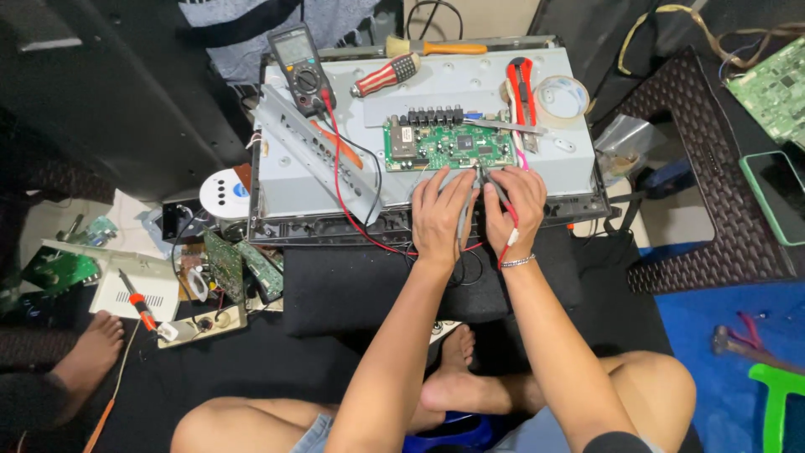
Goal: Repairing a television circuit board using a multimeter and soldering iron
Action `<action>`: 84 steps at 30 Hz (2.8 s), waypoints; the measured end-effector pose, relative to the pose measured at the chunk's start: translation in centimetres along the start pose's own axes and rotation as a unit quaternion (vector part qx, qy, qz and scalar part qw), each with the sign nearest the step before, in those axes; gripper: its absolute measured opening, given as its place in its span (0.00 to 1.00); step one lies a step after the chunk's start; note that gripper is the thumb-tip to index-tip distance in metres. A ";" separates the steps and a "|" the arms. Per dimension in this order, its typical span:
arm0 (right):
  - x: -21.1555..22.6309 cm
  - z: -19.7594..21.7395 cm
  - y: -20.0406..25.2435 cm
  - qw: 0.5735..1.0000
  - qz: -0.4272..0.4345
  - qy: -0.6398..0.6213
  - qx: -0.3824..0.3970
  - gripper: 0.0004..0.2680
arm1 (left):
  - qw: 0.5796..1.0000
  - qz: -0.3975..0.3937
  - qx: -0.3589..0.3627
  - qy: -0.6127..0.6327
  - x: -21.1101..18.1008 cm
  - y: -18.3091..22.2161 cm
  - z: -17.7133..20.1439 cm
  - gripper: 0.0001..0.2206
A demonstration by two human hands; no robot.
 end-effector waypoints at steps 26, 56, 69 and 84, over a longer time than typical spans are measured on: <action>-2.7 -0.7 -2.7 0.964 -0.259 0.025 0.059 0.03 | 0.998 -0.033 -0.052 0.007 0.0 -0.6 0.1 0.12; -2.4 -1.6 -1.8 0.972 -0.230 0.043 0.003 0.02 | 0.996 -0.050 -0.079 0.000 -0.2 -1.1 0.2 0.12; -1.6 -0.7 -1.9 0.985 -0.173 -0.019 -0.007 0.01 | 0.995 -0.063 -0.077 -0.012 -0.2 -0.9 0.0 0.12; -1.7 -0.5 -1.4 0.987 -0.160 -0.020 -0.010 0.01 | 0.996 -0.053 -0.077 0.000 -0.3 -0.9 0.1 0.11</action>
Point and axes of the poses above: each hand's wrist, its own y-axis away from the middle knuckle, its own z-axis out of the back of the hand, x = y × z, the point moved 1 cm from there along -y, towards the middle knuckle, and after that the axes turned 15 degrees about -x, right-handed, at the moved point
